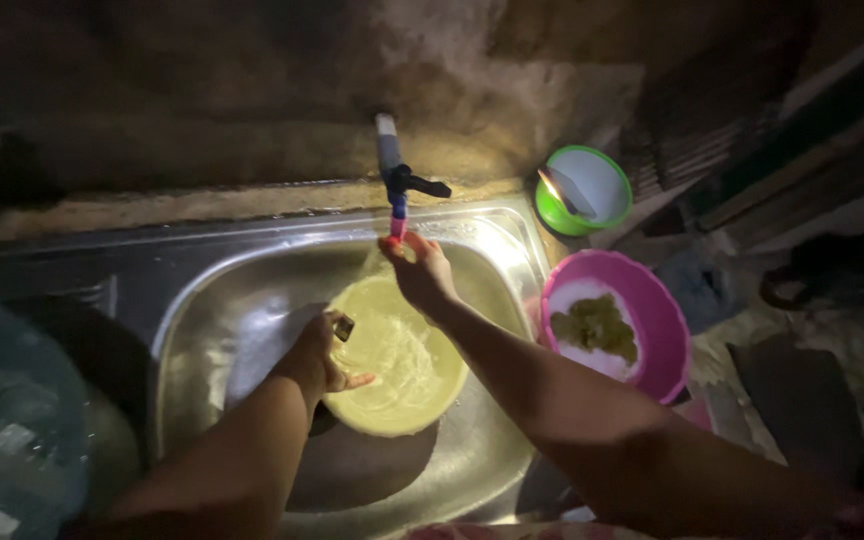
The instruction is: The person repeatedly rinses clear plastic bottles under a running tap in a kitchen sink, fills them with water, shakes them, and pours the water out. The person also briefly dips the bottles into a pink basin of soapy water on a nearby chair before returning to the sink to rinse again.
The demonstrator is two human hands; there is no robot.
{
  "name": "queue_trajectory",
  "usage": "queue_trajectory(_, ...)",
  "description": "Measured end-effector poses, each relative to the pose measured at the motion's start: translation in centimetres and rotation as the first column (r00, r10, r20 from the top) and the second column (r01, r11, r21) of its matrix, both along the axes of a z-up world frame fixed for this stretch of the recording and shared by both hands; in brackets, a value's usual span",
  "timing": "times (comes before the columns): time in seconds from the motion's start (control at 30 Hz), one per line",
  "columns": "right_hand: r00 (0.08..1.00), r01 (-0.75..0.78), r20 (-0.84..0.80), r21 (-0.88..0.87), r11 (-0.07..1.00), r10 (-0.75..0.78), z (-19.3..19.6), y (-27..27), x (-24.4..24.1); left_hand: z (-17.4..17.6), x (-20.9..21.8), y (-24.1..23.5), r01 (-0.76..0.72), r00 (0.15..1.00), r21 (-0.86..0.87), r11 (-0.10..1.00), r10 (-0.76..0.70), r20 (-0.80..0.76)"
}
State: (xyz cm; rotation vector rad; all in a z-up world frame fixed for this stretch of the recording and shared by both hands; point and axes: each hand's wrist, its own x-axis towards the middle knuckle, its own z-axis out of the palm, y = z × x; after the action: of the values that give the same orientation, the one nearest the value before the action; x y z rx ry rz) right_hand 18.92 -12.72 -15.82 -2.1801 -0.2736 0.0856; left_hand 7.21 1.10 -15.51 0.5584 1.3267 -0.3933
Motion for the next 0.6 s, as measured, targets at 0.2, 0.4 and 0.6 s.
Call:
queue_trajectory(0.2, 0.935, -0.069, -0.308, 0.334, 0.940, 0.178, -0.2, 0.5, 0.9, 0.5, 0.5, -1.4, -0.126, 0.989, -0.161, 0.979, 0.136, 0.053)
queue_trajectory(0.4, 0.813, 0.051, -0.509, 0.544, 0.838, 0.281, 2.6, -0.2, 1.1, -1.9, 1.3, -1.3, -0.168, 0.958, -0.230, 0.958, 0.214, 0.190)
queue_trajectory(0.6, 0.948, 0.121, -0.319, 0.364, 0.923, 0.002, 6.8, -2.3, -3.1, -2.3, 2.6, -2.7, -0.005, 0.984, -0.129, 0.992, 0.028, 0.176)
